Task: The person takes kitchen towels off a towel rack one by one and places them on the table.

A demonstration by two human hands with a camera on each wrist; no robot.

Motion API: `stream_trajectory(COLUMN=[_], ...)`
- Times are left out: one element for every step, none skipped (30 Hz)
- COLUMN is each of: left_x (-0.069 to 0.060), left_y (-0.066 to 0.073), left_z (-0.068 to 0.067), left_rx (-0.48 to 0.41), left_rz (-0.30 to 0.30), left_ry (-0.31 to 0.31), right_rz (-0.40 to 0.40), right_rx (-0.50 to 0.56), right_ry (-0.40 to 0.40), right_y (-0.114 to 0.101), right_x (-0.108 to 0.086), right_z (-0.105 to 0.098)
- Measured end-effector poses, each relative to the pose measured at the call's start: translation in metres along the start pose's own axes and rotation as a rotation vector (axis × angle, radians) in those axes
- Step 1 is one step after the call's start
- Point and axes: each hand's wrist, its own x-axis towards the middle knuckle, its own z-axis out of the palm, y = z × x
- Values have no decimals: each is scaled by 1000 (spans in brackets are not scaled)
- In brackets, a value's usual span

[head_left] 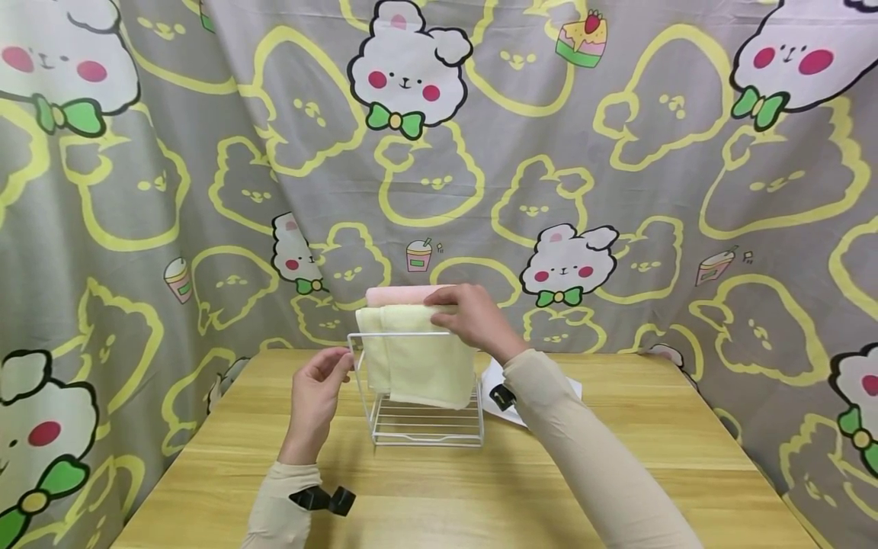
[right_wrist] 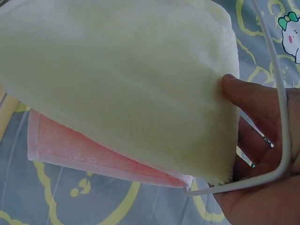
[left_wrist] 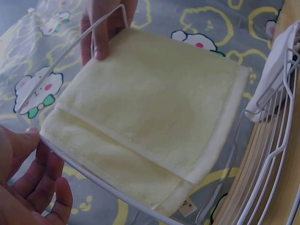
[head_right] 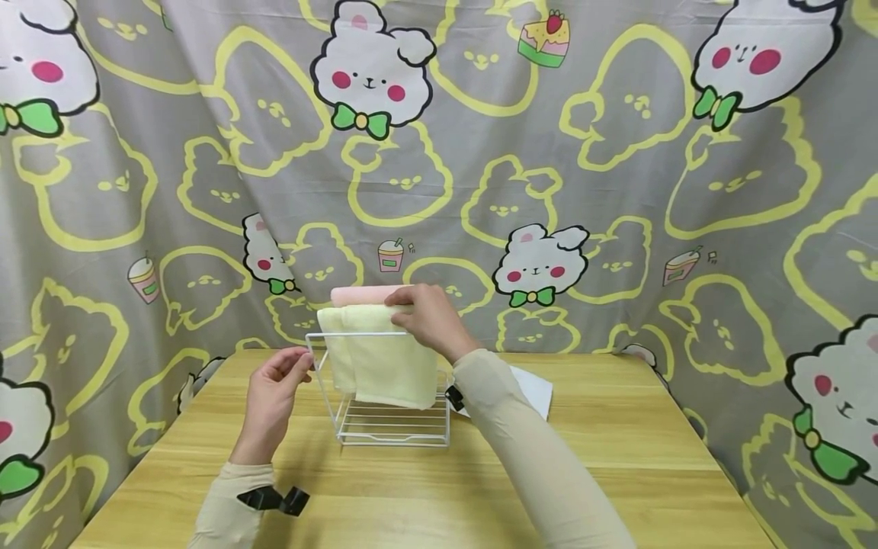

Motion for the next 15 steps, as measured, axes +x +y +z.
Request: stream_trajectory(left_x=[0, 0, 0, 0, 0, 0, 0, 0, 0, -1, -1, -1, -1, -1, -1], left_y=[0, 0, 0, 0, 1, 1, 1, 1, 1, 2, 2, 2, 2, 3, 3], left_z=[0, 0, 0, 0, 0, 0, 1, 1, 1, 1, 1, 1, 1, 1, 1], left_rx=[1, 1, 3, 3, 2, 3, 0, -3, -5, -7, -9, -11, -13, -12, -11], left_rz=[1, 1, 2, 2, 1, 1, -2, -4, -5, -6, -7, -6, -6, -4, -3], left_ry=[-1, -1, 0, 1, 2, 4, 5, 7, 8, 8, 7, 6, 8, 8, 7], right_rz=[5, 10, 17, 24, 31, 37, 41, 42, 38, 32, 24, 17, 9, 1, -9], right_rx=[1, 3, 6, 8, 8, 9, 5, -1, -9, -17, -24, -28, -33, -35, -36], right_ry=[1, 2, 4, 7, 11, 16, 22, 30, 40, 50, 61, 71, 81, 91, 101], right_y=[0, 0, -1, -1, -1, -1, -1, -1, -1, -1, -1, -1, -2, -2, -2], right_x=[0, 0, 0, 0, 0, 0, 0, 0, 0, 0, 0, 0, -1, -1, -1], right_z=[0, 0, 1, 1, 1, 2, 2, 2, 3, 3, 4, 4, 4, 5, 5])
